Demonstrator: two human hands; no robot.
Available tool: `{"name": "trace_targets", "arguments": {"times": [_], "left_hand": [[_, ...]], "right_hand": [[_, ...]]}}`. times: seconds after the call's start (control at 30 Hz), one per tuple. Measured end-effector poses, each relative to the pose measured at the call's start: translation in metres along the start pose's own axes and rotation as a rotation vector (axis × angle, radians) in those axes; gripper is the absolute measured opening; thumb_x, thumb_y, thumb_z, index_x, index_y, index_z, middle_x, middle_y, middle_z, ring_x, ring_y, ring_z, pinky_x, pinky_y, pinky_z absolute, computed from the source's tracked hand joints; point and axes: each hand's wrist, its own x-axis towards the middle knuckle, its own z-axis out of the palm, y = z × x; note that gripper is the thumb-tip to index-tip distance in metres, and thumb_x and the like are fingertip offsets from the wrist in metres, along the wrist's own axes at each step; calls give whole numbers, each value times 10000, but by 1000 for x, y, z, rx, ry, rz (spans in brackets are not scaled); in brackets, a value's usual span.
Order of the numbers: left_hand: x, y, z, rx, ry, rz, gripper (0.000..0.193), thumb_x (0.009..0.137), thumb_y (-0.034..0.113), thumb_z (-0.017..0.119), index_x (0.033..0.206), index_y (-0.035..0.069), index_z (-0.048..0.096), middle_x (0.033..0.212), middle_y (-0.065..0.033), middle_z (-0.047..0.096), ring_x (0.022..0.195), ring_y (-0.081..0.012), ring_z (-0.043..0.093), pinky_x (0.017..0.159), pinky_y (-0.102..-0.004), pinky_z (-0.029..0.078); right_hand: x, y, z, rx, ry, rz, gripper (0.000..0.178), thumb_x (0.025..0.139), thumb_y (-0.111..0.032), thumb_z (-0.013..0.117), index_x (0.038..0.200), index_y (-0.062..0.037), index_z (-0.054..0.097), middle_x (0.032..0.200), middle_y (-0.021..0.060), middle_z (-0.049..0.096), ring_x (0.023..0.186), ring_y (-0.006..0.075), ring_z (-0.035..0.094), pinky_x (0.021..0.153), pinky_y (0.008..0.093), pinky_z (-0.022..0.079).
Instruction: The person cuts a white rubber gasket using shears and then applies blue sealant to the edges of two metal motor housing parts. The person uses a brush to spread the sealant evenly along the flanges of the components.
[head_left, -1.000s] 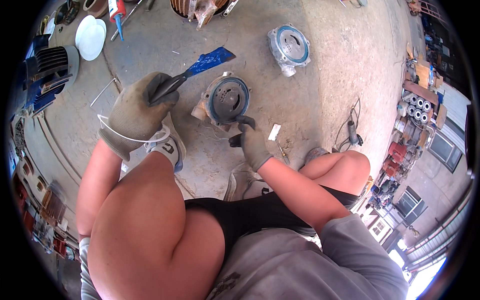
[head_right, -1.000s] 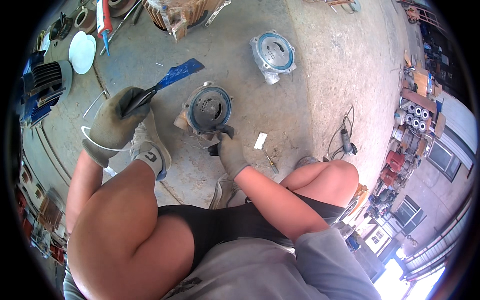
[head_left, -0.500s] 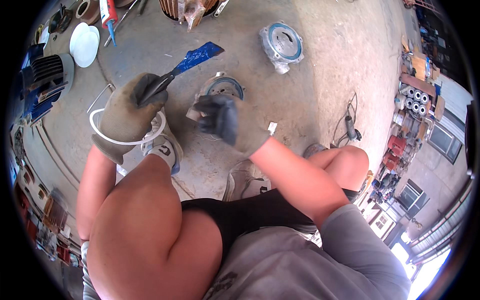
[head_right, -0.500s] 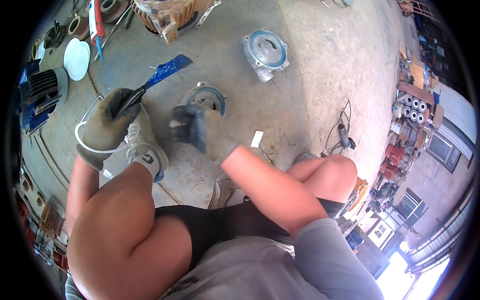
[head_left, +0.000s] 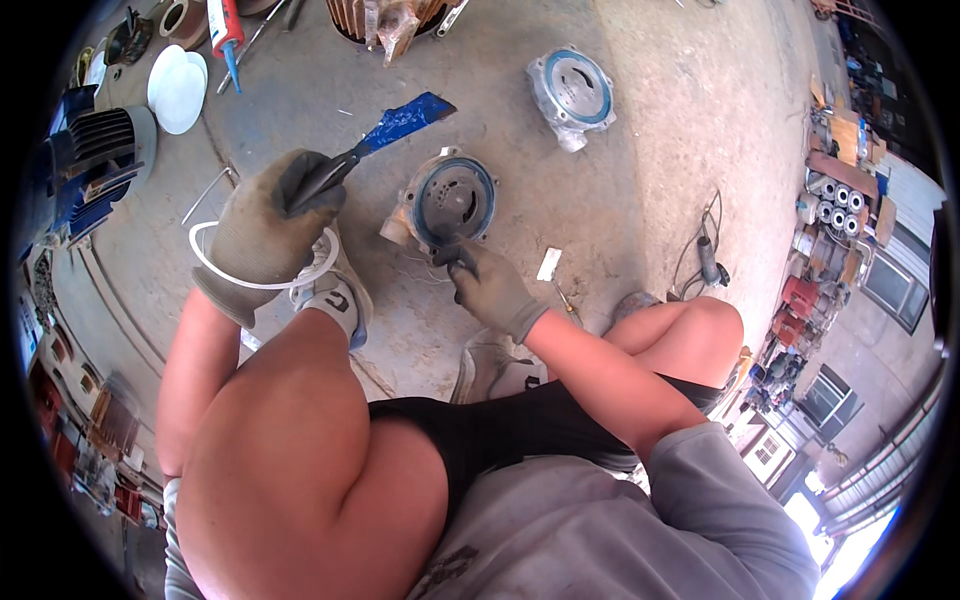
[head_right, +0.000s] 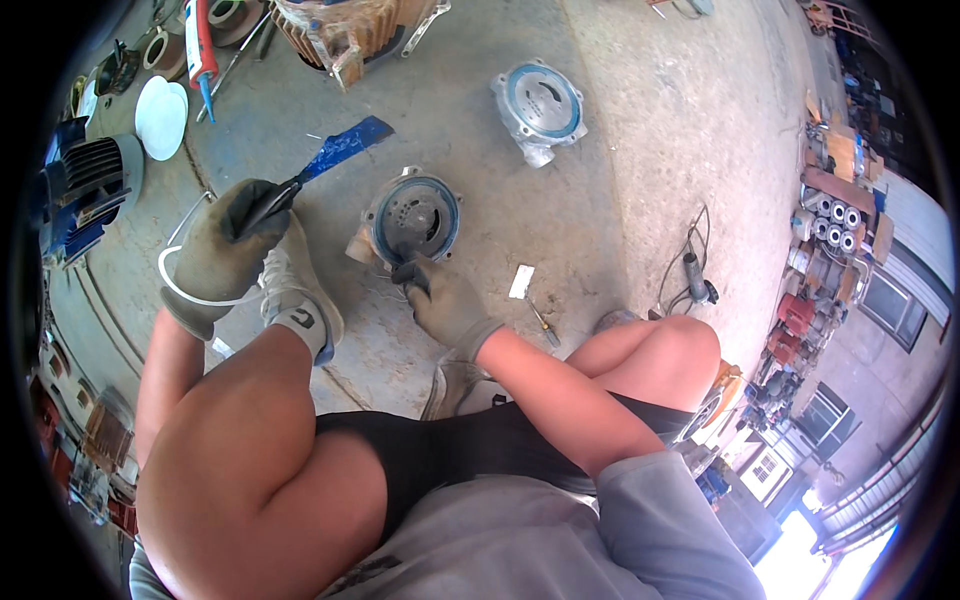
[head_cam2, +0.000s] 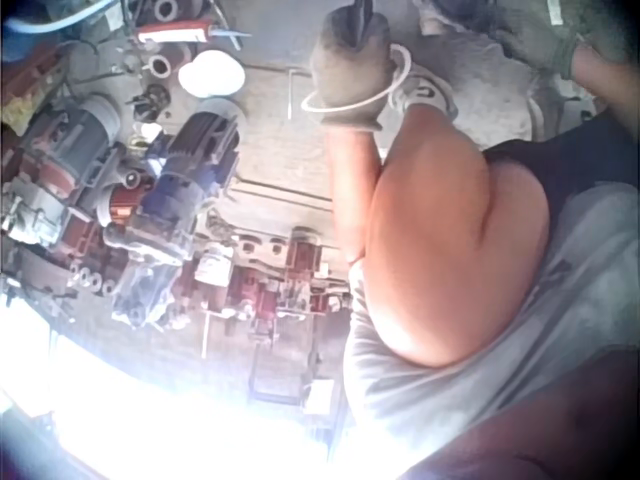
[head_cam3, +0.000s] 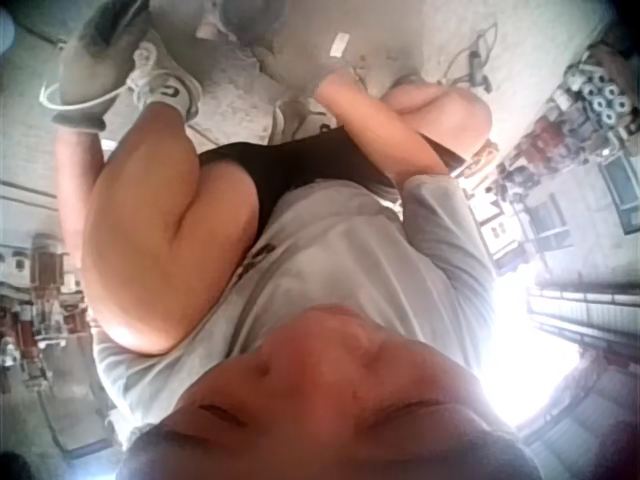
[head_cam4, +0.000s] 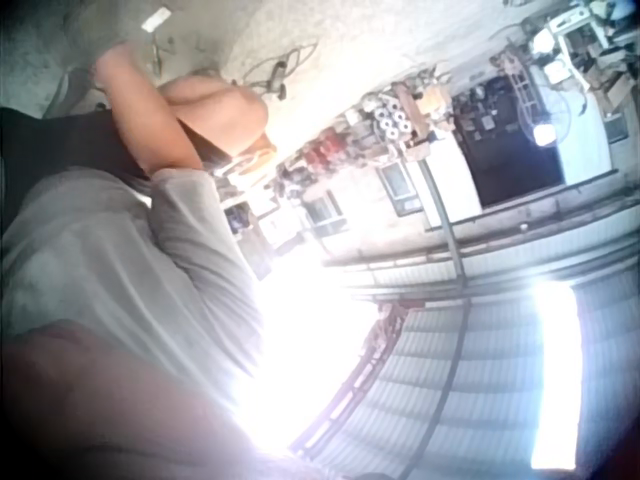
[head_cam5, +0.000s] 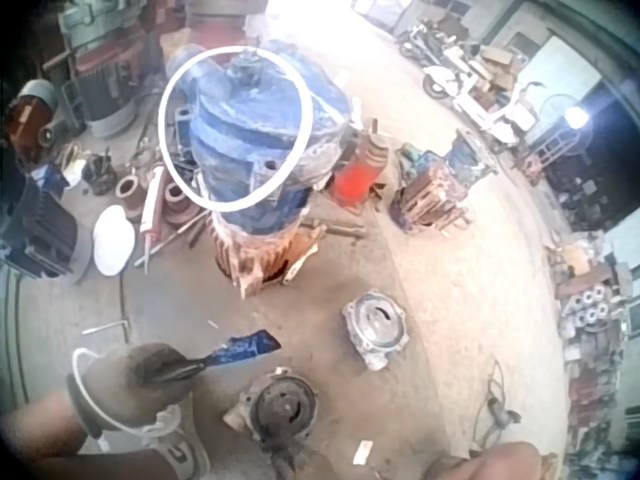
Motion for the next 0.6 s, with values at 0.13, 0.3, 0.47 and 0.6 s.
{"name": "trace_targets", "arguments": {"times": [0.13,0.3,0.47,0.6], "left_hand": [[-9,-6,-2,108,50,46,316,934,192,765,1192,16,713,1007,-218,763,931,-348,752,867,-424,564],[-4,4,-3,187,49,99,307,929,277,745,1118,36,720,970,-236,748,966,-447,728,855,-503,555],[-2,9,-5,224,2,-20,290,955,217,732,1186,43,712,1010,-193,743,974,-386,735,857,-446,560],[-1,8,-4,202,57,-47,310,965,251,727,1187,36,715,983,-194,748,944,-353,741,847,-431,558]], "right_hand": [[-18,-20,17,-354,-148,-106,367,972,-153,644,1317,-27,663,1256,254,713,1017,452,728,911,516,592],[-29,-90,-6,-230,-26,-335,454,912,-129,764,1344,-49,648,1311,220,706,1076,394,746,906,470,621],[-14,-167,-8,-149,300,-616,528,805,-150,935,1275,-96,701,1264,163,697,1015,308,763,833,397,643],[4,-189,9,-143,305,-556,451,801,-165,948,1189,-98,729,1187,131,694,948,291,762,797,371,632]]}}
